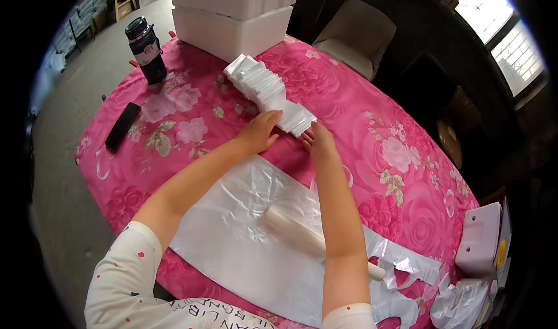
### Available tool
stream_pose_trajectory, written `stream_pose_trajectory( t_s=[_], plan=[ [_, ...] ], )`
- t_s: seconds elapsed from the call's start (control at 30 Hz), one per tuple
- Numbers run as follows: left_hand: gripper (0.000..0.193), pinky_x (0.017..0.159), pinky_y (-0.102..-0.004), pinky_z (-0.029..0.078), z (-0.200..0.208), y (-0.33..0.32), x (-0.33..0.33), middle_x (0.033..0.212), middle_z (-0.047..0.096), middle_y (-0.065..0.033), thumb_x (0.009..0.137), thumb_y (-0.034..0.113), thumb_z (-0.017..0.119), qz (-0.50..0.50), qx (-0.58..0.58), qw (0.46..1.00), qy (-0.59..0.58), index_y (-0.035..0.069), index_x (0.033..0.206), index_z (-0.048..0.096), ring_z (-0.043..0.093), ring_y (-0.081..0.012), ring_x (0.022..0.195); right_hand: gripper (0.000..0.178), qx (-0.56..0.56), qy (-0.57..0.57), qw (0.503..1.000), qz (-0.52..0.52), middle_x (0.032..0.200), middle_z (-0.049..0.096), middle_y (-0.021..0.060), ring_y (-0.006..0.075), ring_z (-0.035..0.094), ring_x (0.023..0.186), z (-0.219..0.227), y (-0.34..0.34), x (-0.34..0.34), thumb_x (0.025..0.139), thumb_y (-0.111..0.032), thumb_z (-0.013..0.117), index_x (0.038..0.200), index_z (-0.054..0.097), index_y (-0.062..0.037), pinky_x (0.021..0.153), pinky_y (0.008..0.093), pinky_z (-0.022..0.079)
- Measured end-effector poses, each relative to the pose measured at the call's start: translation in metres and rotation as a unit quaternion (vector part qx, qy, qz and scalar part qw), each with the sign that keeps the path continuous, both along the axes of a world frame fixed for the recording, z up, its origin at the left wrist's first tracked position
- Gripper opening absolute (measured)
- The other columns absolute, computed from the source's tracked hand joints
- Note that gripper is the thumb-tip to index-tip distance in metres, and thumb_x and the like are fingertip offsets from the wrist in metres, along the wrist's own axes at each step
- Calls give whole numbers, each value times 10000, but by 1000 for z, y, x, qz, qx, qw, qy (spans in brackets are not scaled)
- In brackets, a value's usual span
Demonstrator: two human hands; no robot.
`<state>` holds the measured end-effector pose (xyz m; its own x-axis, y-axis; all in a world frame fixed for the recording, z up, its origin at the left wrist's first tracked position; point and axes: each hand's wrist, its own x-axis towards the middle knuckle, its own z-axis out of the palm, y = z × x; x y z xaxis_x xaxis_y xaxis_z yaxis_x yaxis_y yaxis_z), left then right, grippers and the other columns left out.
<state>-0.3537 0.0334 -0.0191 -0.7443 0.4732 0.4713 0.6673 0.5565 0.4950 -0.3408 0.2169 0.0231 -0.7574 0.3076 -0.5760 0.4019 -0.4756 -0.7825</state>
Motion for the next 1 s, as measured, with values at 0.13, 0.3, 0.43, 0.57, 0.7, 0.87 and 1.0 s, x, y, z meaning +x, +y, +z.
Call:
stream_pose_trajectory(
  t_s=[0.13,0.3,0.43,0.57,0.7,0.87,1.0],
  plan=[
    [636,929,-393,419,-4,2,-12,1185,509,-195,707,134,706,39,52,998,-5,-5,1257,418,499,-348,1087,194,-59,-18,993,104,706,547,-25,97,437,583,1,6,-21,858,-311,547,774,498,-143,547,255,359],
    [635,875,-391,453,0,1,-13,1132,539,-211,701,139,728,87,137,987,-23,-19,1241,434,534,-357,1031,351,158,91,967,178,705,551,-4,96,442,591,1,-17,-30,805,-439,612,890,622,-98,545,249,336],
    [620,855,-394,460,14,-2,-4,1201,493,-204,716,128,718,110,180,977,-40,-18,1244,427,550,-329,1010,534,355,238,885,183,872,572,105,190,526,773,-19,-27,-47,748,-495,671,968,624,-10,672,309,413],
    [632,933,-422,391,10,-32,-9,1247,429,-238,739,152,691,151,208,966,32,-44,1256,385,472,-365,1084,763,600,323,712,170,1126,491,218,338,467,1076,-22,-47,-34,676,-424,760,1177,478,78,909,401,394],
    [881,1093,-414,148,-1,-32,-32,1425,132,-280,854,448,525,171,380,890,-184,-101,1374,73,126,-369,1341,989,654,312,673,144,1323,318,273,417,319,1227,-40,-69,-30,633,-325,795,1346,232,67,1022,445,295],
    [991,1115,-353,20,-7,4,-65,1466,-91,-256,890,588,367,2,553,759,-343,-137,1347,-133,-64,-285,1379,984,674,264,682,107,1390,225,299,441,246,1284,-53,-86,-43,652,-254,776,1370,180,59,1068,463,228],
    [967,1116,-358,-3,-20,23,-87,1457,-104,-280,902,586,326,119,515,797,-292,-160,1339,-107,-76,-301,1378,970,671,272,680,119,1391,223,302,439,249,1285,-54,-80,-54,667,-231,762,1371,166,69,1071,449,227]
  ],
)
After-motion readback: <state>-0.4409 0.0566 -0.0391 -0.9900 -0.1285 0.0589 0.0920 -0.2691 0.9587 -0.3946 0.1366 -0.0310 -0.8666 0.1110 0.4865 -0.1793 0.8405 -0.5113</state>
